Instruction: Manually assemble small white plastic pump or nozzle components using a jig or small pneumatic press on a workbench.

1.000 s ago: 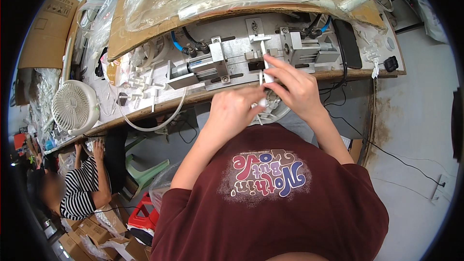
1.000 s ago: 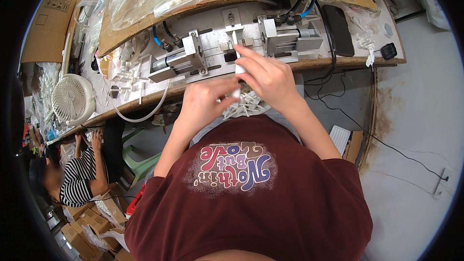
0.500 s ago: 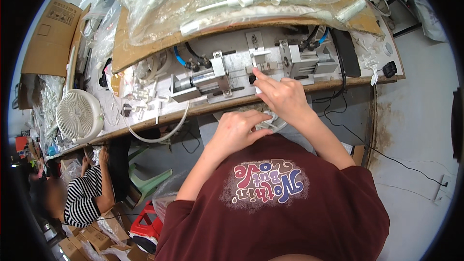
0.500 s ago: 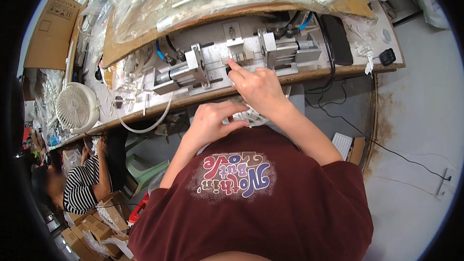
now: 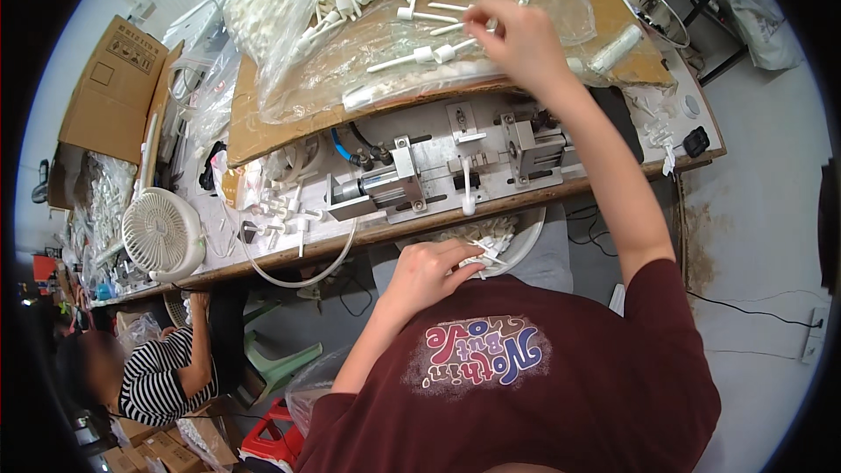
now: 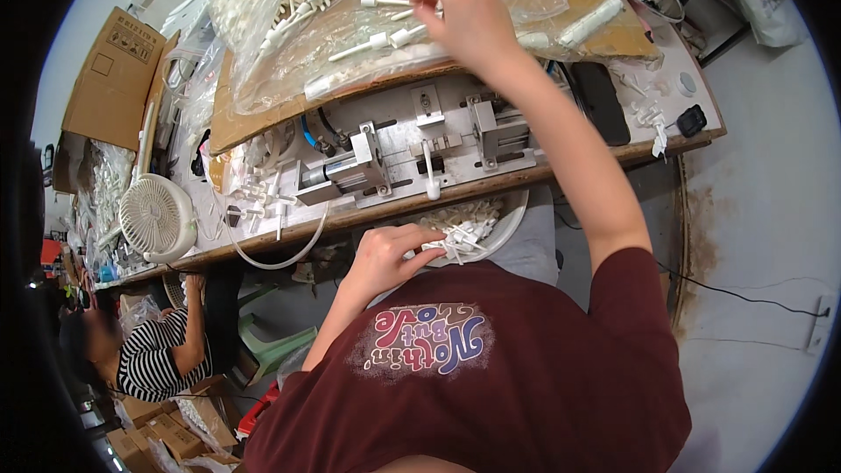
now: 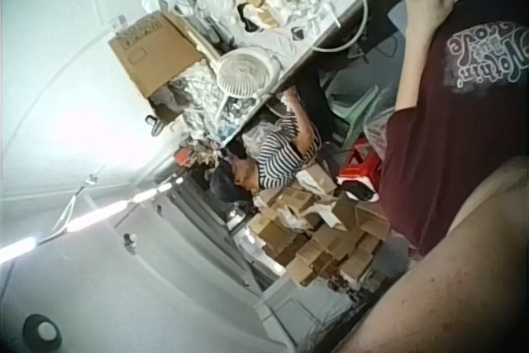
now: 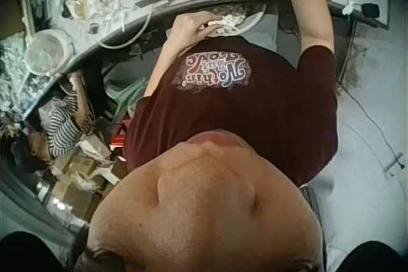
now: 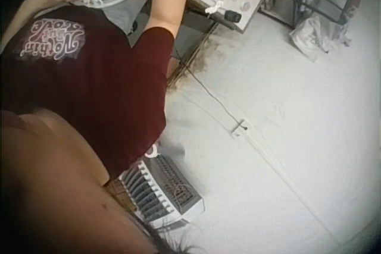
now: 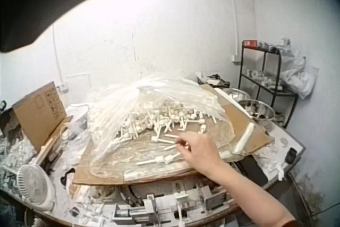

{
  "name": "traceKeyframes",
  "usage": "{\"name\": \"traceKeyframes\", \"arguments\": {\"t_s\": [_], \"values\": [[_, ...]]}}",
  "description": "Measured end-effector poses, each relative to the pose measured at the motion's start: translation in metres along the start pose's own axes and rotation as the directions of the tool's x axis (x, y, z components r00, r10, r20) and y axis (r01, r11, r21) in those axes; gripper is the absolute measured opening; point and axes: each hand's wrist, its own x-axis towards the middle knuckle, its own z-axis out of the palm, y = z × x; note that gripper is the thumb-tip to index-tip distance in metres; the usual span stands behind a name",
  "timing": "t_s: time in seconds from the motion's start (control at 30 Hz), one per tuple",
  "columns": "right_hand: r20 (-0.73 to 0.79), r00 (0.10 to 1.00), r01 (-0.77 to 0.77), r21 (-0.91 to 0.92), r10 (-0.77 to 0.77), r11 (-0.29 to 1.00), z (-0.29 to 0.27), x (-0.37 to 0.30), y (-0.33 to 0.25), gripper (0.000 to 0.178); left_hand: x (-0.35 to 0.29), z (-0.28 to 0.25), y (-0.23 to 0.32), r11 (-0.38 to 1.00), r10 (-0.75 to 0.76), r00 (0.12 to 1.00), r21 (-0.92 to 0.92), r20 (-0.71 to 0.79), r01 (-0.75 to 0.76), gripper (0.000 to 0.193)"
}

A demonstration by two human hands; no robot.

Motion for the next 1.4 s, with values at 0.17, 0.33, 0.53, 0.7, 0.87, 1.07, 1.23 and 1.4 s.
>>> {"name": "traceKeyframes", "arguments": {"t_s": [0.17, 0.33, 0.53, 0.7, 0.87, 1.07, 1.23, 1.4], "values": [[0.17, 0.969, -0.092, -0.427, 0.18, 0.899, 0.034, 0.067, 0.073, 0.016, -0.006, 0.0, -0.002, 0.999, -0.039, 0.999, 0.004, -0.021, 0.04, 0.016], [0.328, 0.887, -0.14, -0.482, 0.326, 0.865, 0.048, 0.076, 0.092, 0.014, -0.023, 0.002, -0.01, 0.997, -0.079, 0.994, 0.013, -0.076, 0.08, 0.014], [0.219, 0.916, -0.337, -0.039, 0.337, 0.941, 0.026, 0.064, 0.091, 0.018, -0.02, 0.001, -0.012, 0.997, -0.062, 0.997, 0.038, -0.035, 0.063, 0.013], [0.175, 0.91, -0.411, 0.496, 0.375, 0.765, -0.055, 0.004, 0.069, 0.018, -0.01, 0.003, -0.011, 0.998, -0.023, 1.0, 0.058, 0.001, 0.022, 0.014], [-0.079, 0.814, -0.388, 0.665, 0.576, 0.639, -0.132, -0.089, 0.054, 0.017, -0.01, 0.013, -0.014, 0.999, -0.009, 1.0, 0.035, -0.012, 0.01, 0.011], [-0.354, 0.499, -0.621, 0.49, 0.791, 0.611, -0.202, -0.21, 0.091, 0.021, -0.003, 0.017, -0.015, 0.999, 0.017, 0.999, 0.045, 0.028, -0.019, 0.01], [-0.214, 0.507, -0.829, 0.143, 0.835, 0.54, -0.191, -0.241, 0.121, 0.033, 0.009, 0.023, -0.013, 0.996, 0.075, 0.995, 0.047, 0.066, -0.079, 0.009], [-0.307, 0.559, -0.82, -0.071, 0.77, 0.568, -0.154, -0.236, 0.153, 0.034, 0.015, 0.027, -0.007, 0.993, 0.102, 0.994, 0.056, 0.045, -0.105, 0.008]]}}
